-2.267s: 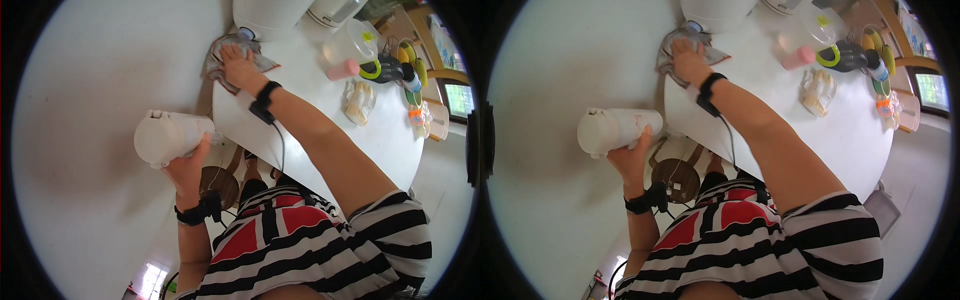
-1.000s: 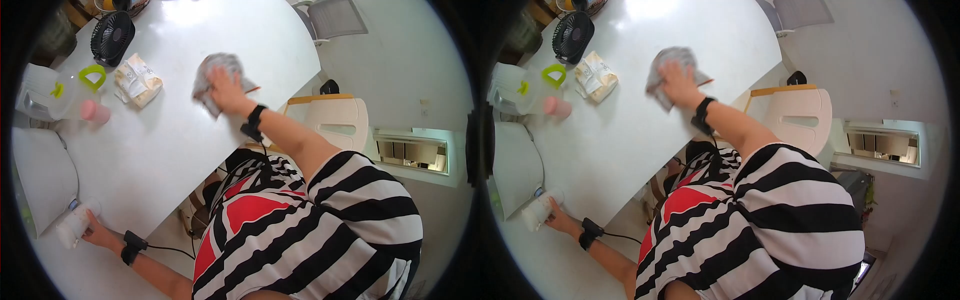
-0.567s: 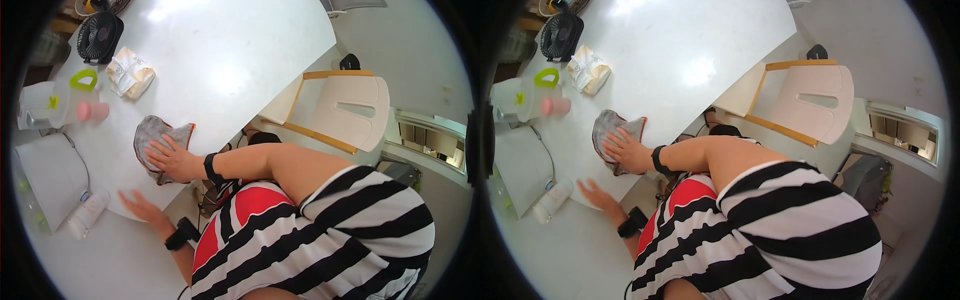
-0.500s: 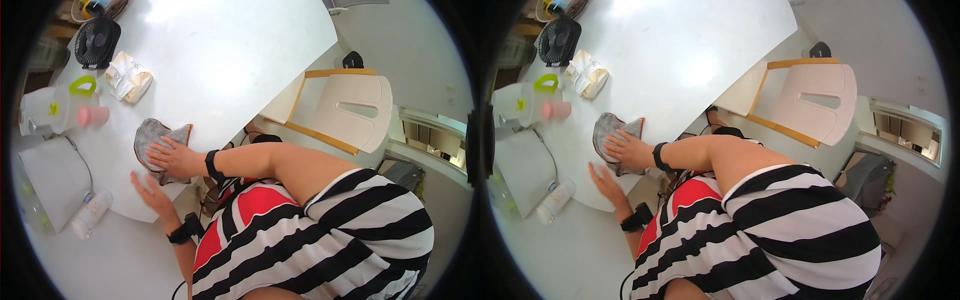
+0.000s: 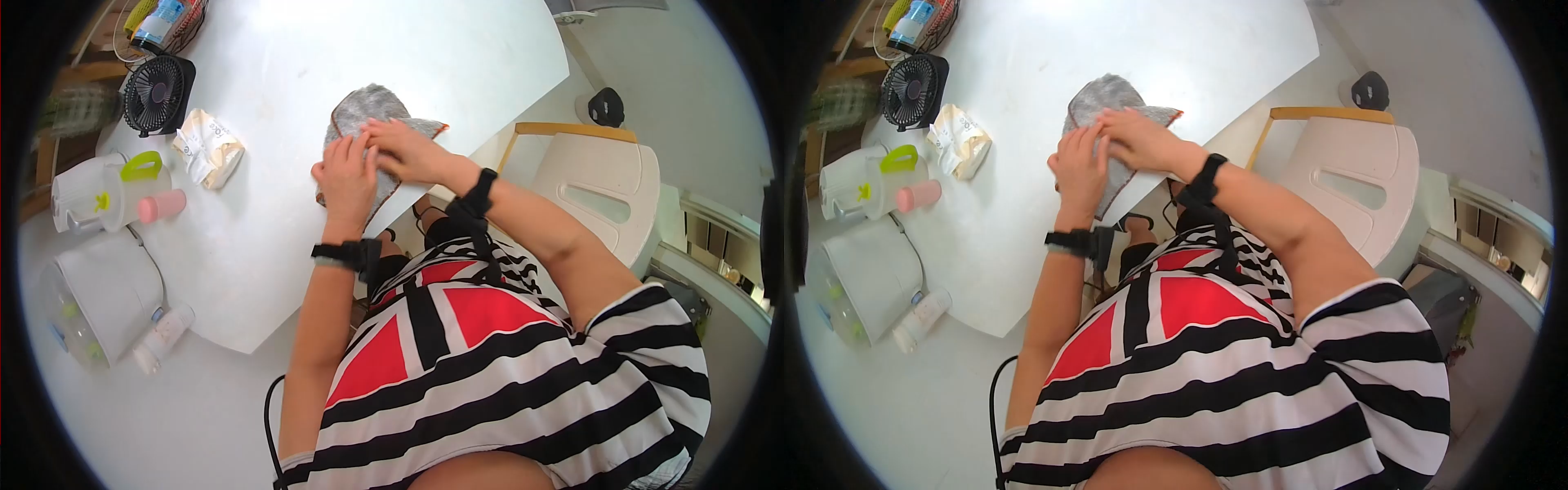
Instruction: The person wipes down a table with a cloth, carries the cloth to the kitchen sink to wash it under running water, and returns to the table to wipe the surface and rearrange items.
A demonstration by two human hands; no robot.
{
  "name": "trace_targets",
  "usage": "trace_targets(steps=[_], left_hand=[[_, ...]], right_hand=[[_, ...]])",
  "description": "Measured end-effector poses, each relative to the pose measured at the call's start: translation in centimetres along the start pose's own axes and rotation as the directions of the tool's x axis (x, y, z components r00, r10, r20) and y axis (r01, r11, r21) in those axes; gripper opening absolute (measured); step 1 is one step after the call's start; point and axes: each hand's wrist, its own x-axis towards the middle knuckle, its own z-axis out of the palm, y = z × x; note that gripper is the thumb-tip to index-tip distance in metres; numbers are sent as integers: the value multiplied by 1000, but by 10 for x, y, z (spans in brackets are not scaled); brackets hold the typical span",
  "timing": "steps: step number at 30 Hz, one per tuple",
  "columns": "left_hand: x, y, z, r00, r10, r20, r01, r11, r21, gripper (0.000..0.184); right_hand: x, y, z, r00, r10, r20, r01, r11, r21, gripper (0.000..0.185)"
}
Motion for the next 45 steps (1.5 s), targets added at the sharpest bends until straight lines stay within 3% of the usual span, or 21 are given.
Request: trace_targets(steps=[1,2,4,5,7,13,16,23,24,28,29,35,39,43,45], left_hand=[[10,7,6,996,52,-77,-50,998,23,36],[19,11,11,983,105,-151,-98,994,50,33],[34,10,20,980,146,-133,-128,983,136,36],[40,8,24,975,191,-110,-164,963,216,39],[43,-2,21,971,228,-68,-208,953,218,42],[71,21,29,956,294,-6,-283,927,244,53],[82,22,35,953,302,-21,-284,915,287,53],[132,-6,52,948,297,-110,-258,925,278,57],[125,-3,53,948,298,-113,-258,926,275,57],[40,6,47,960,277,41,-278,931,238,62],[19,8,46,962,269,42,-271,931,244,64],[59,36,36,975,209,79,-222,944,245,67],[114,56,49,980,198,-27,-186,953,238,64],[85,42,79,962,226,-151,-193,959,207,62],[99,37,67,961,226,-157,-195,962,190,62]], right_hand=[[-4,1,-8,1000,-4,4,4,1000,6,43],[-8,2,-16,984,89,-154,-82,995,49,40],[-5,6,-22,877,243,-415,-227,970,88,29],[0,9,-23,879,242,-411,-224,970,93,29],[14,9,-26,784,414,-463,-510,854,-99,25],[39,22,-56,682,533,-500,-680,714,-166,28],[54,35,-69,700,581,-416,-687,706,-172,30],[100,73,-58,734,480,-481,-610,777,-155,31],[94,74,-49,738,419,-529,-602,763,-236,30],[20,33,-18,809,422,-410,-556,776,-298,27],[5,32,-6,821,314,-477,-488,818,-303,30],[43,40,-52,808,367,-460,-503,836,-217,26],[74,70,-83,749,331,-575,-556,785,-273,25],[51,58,-62,669,523,-528,-658,747,-95,30],[61,58,-68,685,522,-508,-658,742,-126,31]])
